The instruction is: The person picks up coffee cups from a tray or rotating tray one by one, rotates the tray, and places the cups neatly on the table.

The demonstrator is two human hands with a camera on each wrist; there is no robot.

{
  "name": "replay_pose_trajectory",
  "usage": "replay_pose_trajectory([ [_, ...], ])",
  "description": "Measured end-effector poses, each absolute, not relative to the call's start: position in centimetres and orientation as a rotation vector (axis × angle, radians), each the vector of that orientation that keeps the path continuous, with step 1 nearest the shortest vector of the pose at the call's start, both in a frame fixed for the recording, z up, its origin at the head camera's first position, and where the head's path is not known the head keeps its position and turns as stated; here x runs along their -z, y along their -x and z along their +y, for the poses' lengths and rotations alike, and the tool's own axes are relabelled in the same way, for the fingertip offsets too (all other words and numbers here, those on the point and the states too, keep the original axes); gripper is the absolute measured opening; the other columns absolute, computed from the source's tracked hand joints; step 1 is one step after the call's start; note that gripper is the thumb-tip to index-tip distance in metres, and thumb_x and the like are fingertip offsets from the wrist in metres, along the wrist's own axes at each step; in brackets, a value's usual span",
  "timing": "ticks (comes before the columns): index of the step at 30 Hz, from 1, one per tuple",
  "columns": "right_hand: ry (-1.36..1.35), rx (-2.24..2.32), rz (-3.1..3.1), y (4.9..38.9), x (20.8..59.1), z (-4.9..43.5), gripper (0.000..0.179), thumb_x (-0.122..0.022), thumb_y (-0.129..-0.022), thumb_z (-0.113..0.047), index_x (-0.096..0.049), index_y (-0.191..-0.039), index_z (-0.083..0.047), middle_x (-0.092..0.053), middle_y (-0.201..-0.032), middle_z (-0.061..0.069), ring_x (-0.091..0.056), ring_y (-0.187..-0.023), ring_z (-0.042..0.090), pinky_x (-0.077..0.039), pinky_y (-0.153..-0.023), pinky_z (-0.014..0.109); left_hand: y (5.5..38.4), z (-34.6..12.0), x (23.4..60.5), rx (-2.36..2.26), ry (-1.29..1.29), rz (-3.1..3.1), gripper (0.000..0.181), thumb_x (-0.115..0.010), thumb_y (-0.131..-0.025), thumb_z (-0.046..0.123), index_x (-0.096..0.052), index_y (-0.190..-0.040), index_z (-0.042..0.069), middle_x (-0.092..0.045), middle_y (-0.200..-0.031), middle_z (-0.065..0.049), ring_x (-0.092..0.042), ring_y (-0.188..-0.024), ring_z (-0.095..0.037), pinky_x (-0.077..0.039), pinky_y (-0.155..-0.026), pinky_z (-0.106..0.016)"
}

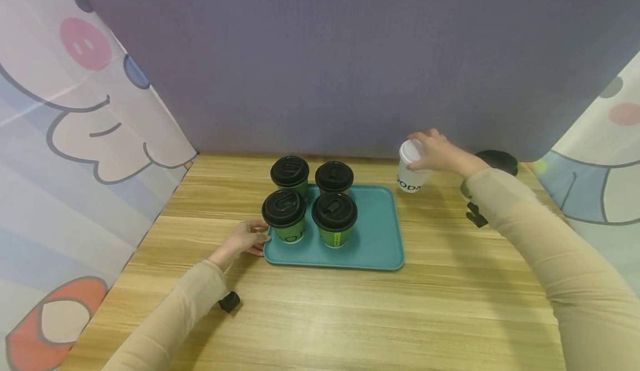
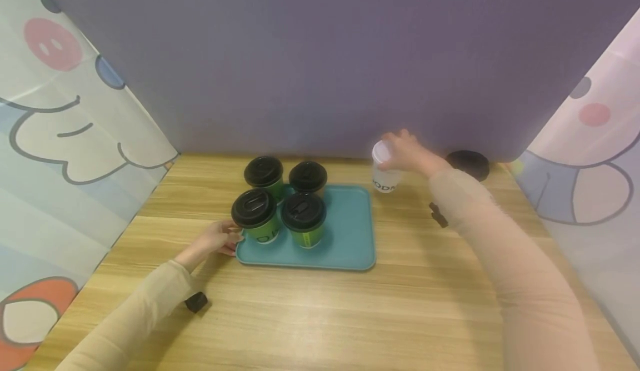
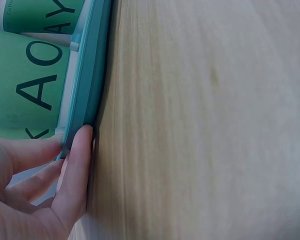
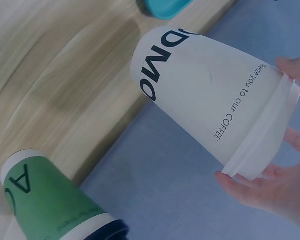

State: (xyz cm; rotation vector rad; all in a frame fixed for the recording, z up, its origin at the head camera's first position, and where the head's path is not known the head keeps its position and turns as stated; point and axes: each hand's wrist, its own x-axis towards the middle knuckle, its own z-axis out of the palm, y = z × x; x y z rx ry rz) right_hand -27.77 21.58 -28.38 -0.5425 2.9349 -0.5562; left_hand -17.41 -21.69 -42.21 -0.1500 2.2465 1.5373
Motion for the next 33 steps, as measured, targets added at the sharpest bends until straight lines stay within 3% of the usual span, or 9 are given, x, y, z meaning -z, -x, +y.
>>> replay_pose_trajectory([
  [33, 0.410, 0.516, 2.907, 29.0, 30.7, 24.0, 0.074, -0.067, -0.073, -0.024, -0.030, -0.128, 0.008, -0.028, -0.111, 0.038, -0.032, -0.099, 0.053, -0.041, -0.075, 0.062, 17.5, -21.5, 42.3, -1.524, 0.180, 2.261, 0.045, -0.053, -0.084, -0.001, -0.038, -0.125, -0.011, -0.053, -0.084, -0.014, -0.056, -0.059, -0.016, -0.056, -0.056, -0.030],
])
